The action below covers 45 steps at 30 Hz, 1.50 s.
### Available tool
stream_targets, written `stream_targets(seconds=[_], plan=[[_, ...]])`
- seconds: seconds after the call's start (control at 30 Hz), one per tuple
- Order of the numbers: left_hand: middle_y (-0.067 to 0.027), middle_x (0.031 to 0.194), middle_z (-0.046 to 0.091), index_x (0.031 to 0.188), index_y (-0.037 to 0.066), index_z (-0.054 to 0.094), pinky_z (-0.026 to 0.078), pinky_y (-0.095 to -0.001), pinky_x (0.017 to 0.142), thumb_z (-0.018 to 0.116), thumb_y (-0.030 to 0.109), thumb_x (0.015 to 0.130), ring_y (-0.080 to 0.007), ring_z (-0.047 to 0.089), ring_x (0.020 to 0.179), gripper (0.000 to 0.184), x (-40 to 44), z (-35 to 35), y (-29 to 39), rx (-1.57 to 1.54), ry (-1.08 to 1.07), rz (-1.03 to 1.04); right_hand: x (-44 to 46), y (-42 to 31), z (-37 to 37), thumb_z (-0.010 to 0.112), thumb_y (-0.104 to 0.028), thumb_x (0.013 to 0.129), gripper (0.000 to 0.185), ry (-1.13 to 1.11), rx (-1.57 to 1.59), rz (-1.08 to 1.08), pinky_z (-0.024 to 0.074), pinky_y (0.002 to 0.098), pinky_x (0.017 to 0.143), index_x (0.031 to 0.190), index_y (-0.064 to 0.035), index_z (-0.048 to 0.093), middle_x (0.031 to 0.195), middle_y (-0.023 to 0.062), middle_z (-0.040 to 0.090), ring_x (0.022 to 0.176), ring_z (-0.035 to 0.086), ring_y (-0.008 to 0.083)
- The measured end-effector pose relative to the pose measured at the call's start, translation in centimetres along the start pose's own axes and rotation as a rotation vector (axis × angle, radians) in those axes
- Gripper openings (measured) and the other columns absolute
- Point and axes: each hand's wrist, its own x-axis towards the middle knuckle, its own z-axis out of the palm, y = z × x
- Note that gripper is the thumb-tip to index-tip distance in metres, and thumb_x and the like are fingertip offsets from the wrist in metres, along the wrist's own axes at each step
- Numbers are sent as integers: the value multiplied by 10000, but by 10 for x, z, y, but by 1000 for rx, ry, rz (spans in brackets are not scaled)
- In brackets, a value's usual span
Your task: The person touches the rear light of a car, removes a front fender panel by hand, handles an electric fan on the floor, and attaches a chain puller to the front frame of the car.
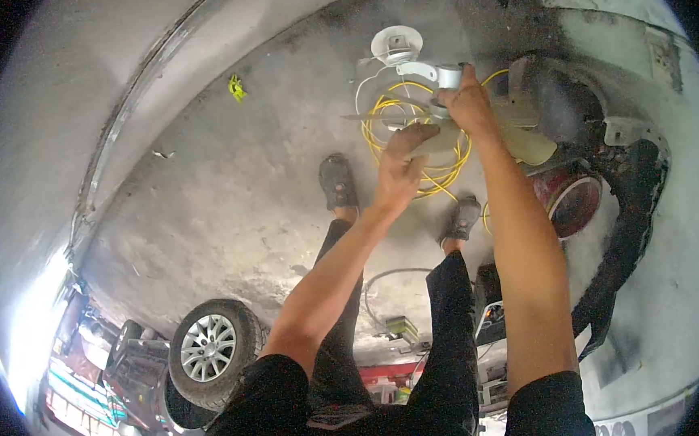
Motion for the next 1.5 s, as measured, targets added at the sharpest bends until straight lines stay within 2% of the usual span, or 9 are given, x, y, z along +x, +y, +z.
stream_targets(seconds=[0.17,0.33,0.47,0.77,0.87,1.0,1.1,1.23,1.5], plan=[[-197,1126,675,1148,-1,652,467,-392,988,469,-55,792,-285,639,1079,403,13,-57,39,247,-381,-95,-21,-4,-1,726,-181,768,667,-34,-48,25,489,486,867,1321,33,423,1086,308,636,1026,621,456],[-174,1045,700,1163,19,633,524,-334,871,557,58,898,-259,672,999,278,68,-110,4,322,26,-208,-51,-32,-20,720,-179,782,629,-80,-39,40,483,460,872,1320,-7,443,1101,271,642,1031,622,436],[-170,1072,692,1240,8,552,519,-346,876,711,160,839,-267,664,1002,457,98,-103,-119,450,116,-129,-83,-62,-55,718,-164,765,660,-82,6,9,486,475,854,1344,-16,438,1056,284,647,996,629,444],[-198,1162,652,1315,-6,413,509,-373,886,702,47,754,-322,640,1064,633,74,-90,-141,156,-187,-515,-106,-65,-88,731,-106,778,591,-189,38,106,496,390,871,1305,-7,483,1101,238,653,1008,656,345],[-206,1104,657,1333,-9,353,524,-362,822,702,43,764,-286,654,989,670,47,-86,-164,35,-170,-370,-109,-55,-80,738,-182,764,651,-118,147,91,496,428,870,1318,17,463,1036,275,658,977,662,387],[-163,999,644,1294,20,337,513,-330,685,722,40,747,-181,606,820,670,34,-65,-107,6,-84,-530,-105,-47,-79,735,-165,766,625,-106,179,28,505,427,847,1299,28,473,1032,276,658,957,668,380],[-156,778,639,1020,-10,558,486,-359,610,713,116,794,-188,601,683,301,35,-69,-103,202,-131,-481,-102,-52,-82,727,-147,769,613,-184,135,84,503,436,845,1305,12,474,1060,289,647,981,659,392],[-187,666,591,798,-42,625,467,-371,593,680,188,865,-223,564,592,245,59,-69,-46,333,-223,-176,-104,-60,-79,723,-158,778,621,-252,30,118,491,437,869,1323,-1,469,1068,271,652,1001,644,406],[-182,698,626,886,-65,646,475,-362,613,684,193,870,-214,577,630,261,101,-50,-30,268,-331,-168,-122,-76,-62,708,-144,779,661,-293,-133,-71,468,466,910,1373,-45,436,1159,243,611,1044,602,418]])
